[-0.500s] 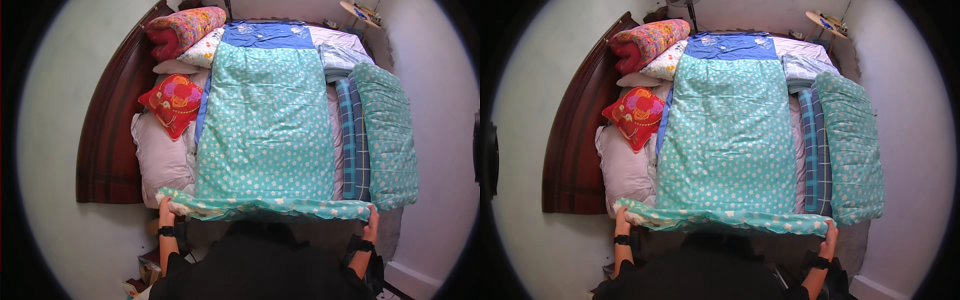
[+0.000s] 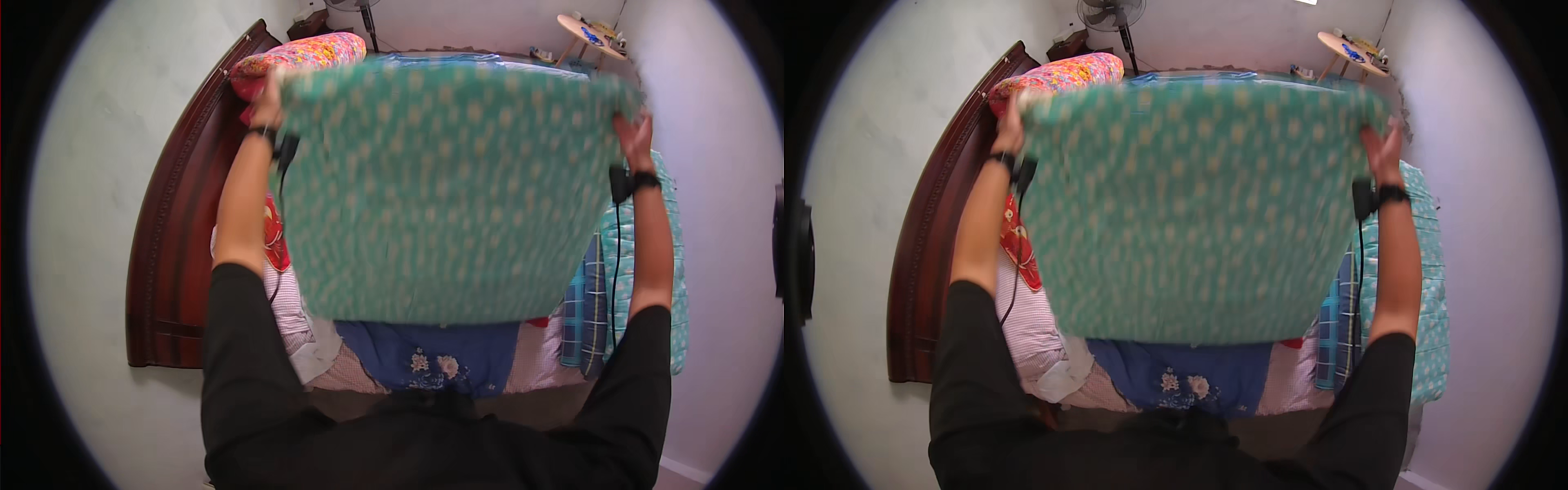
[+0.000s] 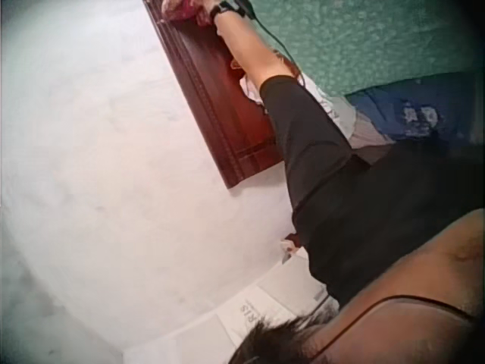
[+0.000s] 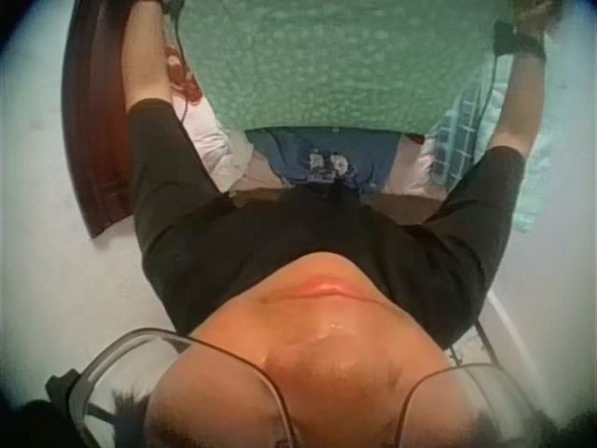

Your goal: The person folds several bedding items including blankets and a pillowcase by laying them out on a bed, smoothing them, and folding them into rectangular shapes.

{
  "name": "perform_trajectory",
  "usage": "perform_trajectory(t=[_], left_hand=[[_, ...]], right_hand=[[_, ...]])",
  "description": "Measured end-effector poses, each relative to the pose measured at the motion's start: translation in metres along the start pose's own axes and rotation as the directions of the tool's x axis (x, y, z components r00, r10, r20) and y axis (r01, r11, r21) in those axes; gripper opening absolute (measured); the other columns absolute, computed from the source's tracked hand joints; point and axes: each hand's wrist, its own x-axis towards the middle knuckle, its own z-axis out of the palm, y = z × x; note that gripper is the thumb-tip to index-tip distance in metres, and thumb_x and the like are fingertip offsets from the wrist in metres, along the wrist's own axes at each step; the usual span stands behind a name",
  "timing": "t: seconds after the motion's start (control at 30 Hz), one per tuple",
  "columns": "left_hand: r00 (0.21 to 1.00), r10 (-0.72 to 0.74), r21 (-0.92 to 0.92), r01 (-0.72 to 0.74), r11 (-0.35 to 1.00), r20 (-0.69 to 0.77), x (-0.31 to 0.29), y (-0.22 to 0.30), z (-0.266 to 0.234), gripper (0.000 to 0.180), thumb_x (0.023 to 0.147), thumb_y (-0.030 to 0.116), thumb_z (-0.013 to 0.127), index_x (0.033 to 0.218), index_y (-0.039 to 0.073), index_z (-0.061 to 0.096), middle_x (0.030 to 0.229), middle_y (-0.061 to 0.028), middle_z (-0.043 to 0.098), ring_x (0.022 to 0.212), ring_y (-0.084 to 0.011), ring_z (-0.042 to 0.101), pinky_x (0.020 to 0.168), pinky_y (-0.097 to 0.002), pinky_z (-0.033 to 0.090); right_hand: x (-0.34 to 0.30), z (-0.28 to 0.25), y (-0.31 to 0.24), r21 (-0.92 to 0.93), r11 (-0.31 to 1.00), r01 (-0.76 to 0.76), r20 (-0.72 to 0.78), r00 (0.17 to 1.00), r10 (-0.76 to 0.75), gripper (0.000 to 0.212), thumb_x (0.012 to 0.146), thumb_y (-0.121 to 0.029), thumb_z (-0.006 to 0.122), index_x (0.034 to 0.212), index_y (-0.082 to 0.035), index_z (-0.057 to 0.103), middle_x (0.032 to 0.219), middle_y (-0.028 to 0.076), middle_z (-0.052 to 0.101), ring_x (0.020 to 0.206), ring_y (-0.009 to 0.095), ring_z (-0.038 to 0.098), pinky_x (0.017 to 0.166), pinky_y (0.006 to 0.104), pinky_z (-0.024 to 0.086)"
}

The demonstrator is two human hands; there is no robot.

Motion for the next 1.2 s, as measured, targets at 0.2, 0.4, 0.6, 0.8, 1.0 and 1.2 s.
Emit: perform_trajectory(t=[0.2, 0.4, 0.6, 0.8, 1.0, 1.2], left_hand=[[0.906, 0.38, 0.095, -0.401, 0.911, 0.186, 0.003, -0.026, 0.161, 0.052, 0.088, 0.05, 0.046, 0.106, 0.002, 0.052, 0.102, -0.0074, 0.055, 0.098, -0.0159, 0.048, 0.087, -0.0328, 0.039], [0.825, 0.073, 0.559, -0.442, 0.702, 0.561, -0.082, -0.321, 0.087, 0.047, 0.086, 0.046, 0.048, 0.079, 0.001, 0.057, 0.078, -0.0226, 0.059, 0.08, -0.0394, 0.057, 0.071, -0.0448, 0.044], [0.698, -0.715, 0.878, 0.367, 0.308, -0.041, -0.228, -0.502, -0.061, 0.077, 0.068, 0.066, 0.058, 0.099, -0.004, 0.059, 0.082, -0.0206, 0.062, 0.077, -0.0323, 0.06, 0.067, -0.0425, 0.048], [0.407, -0.877, 0.145, 0.913, 0.381, -0.255, -0.266, -0.535, -0.029, 0.099, 0.059, 0.072, 0.063, 0.122, 0.001, 0.036, 0.112, -0.0159, 0.047, 0.093, -0.0303, 0.051, 0.079, -0.0499, 0.042], [0.61, -0.731, -0.262, 0.685, 0.68, -0.306, -0.235, -0.598, -0.039, 0.05, 0.077, 0.035, 0.067, 0.107, 0.001, 0.049, 0.092, -0.0101, 0.057, 0.072, -0.0217, 0.058, 0.068, -0.0425, 0.048], [0.786, -0.552, -0.377, 0.439, 0.816, -0.279, -0.207, -0.486, -0.009, 0.043, 0.078, 0.029, 0.055, 0.11, 0.0, 0.05, 0.097, -0.0091, 0.057, 0.081, -0.0202, 0.059, 0.061, -0.0328, 0.049]], right_hand=[[0.035, 0.022, 0.115, -0.397, 0.913, -0.094, 0.054, 0.991, 0.126, 0.055, 0.09, -0.04, 0.047, 0.126, 0.001, 0.043, 0.117, 0.018, 0.054, 0.109, 0.031, 0.053, 0.091, 0.0409, 0.042], [-0.136, -0.143, 0.297, -0.556, 0.529, -0.641, -0.149, 0.703, 0.695, 0.038, 0.09, -0.032, 0.047, 0.114, -0.002, 0.048, 0.105, 0.015, 0.059, 0.093, 0.029, 0.059, 0.079, 0.041, 0.049], [-0.282, -0.271, 0.425, -0.059, 0.271, -0.961, -0.636, 0.246, 0.732, 0.072, 0.076, -0.047, 0.065, 0.126, -0.009, 0.031, 0.086, 0.012, 0.055, 0.065, 0.025, 0.054, 0.07, 0.0457, 0.047], [-0.299, -0.289, 0.469, 0.148, 0.579, -0.802, -0.607, 0.389, 0.693, 0.096, 0.068, -0.053, 0.072, 0.138, -0.008, 0.024, 0.135, 0.019, 0.034, 0.121, 0.033, 0.038, 0.087, 0.0532, 0.041], [-0.247, -0.269, 0.498, 0.074, 0.755, -0.652, -0.704, 0.501, 0.503, 0.066, 0.073, -0.03, 0.069, 0.127, -0.006, 0.039, 0.123, 0.012, 0.046, 0.107, 0.031, 0.049, 0.086, 0.0493, 0.044], [-0.201, -0.242, 0.43, -0.216, 0.854, -0.474, -0.646, 0.725, 0.24, 0.066, 0.069, -0.021, 0.069, 0.125, 0.001, 0.041, 0.12, 0.011, 0.051, 0.105, 0.024, 0.051, 0.089, 0.0375, 0.043]])
